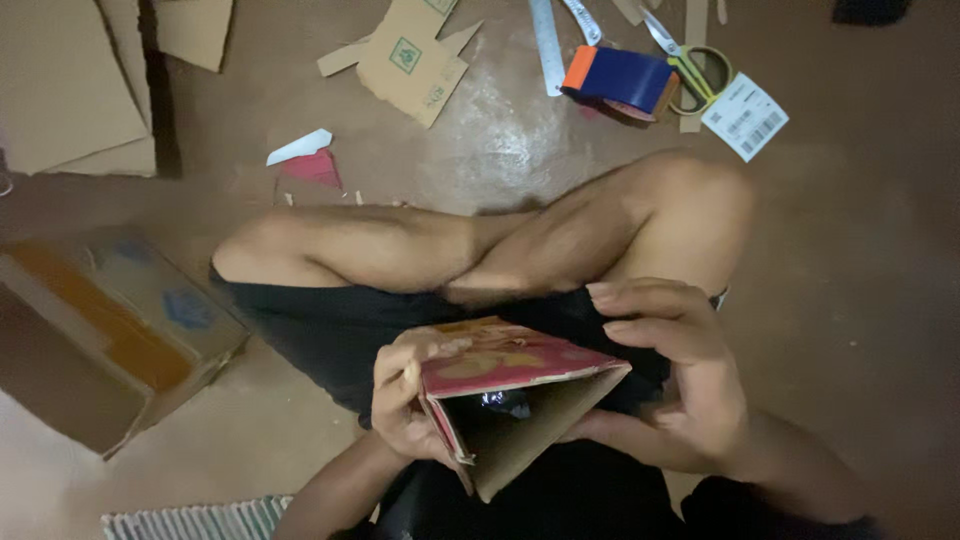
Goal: The person assembles a small cardboard box by folding flaps, applying tape, and trimming excess material. They use scissors to cut tape and cardboard edges, then fold and secure the box flaps with tape.
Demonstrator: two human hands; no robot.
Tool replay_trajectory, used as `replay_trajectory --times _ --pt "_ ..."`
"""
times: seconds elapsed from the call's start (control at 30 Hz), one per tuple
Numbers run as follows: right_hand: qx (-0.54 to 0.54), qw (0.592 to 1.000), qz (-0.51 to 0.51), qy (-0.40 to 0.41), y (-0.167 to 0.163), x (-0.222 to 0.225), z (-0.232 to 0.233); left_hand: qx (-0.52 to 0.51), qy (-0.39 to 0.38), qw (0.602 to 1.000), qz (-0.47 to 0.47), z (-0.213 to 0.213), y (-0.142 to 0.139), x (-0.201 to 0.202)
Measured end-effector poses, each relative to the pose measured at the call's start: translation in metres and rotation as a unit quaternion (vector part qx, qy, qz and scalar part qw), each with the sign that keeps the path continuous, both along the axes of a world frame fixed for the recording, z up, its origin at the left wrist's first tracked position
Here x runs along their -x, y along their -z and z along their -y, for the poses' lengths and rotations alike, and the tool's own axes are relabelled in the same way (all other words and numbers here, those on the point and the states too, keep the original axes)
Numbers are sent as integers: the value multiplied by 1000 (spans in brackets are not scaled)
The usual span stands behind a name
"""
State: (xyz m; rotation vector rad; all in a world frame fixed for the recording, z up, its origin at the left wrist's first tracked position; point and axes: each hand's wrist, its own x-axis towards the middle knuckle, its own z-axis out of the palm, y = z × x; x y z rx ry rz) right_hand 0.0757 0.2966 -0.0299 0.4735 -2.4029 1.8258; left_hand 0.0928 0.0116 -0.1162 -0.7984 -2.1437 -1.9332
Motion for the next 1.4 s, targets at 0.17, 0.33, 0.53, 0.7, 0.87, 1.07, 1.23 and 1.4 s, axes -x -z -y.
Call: replay_trajectory --times 0.17,0.33,0.53,0.7,0.87,1.07,1.23,1.4 --pt "-3 1000 -17 -20 6 4 3 -41 -14 999 -12 1 14 1" --pt "-16 999 -35 -24 -1 13 10 -47 -23 997 49 0 21 -1" --pt "-136 977 -100 -132 -21 40 9 -79 32 993 87 -2 33 1" --pt "-159 966 -75 -188 -25 59 18 -85 28 991 101 1 41 -1" --pt "-171 964 -52 -197 -23 67 28 -92 26 988 120 5 49 -1" --pt "-160 965 -146 -147 -25 68 23 -76 14 989 124 5 52 2" --pt "-143 962 -125 -195 -36 66 24 -62 15 988 142 3 50 6" --pt "-251 944 -124 -174 -40 63 33 -58 -1 991 118 2 50 9"
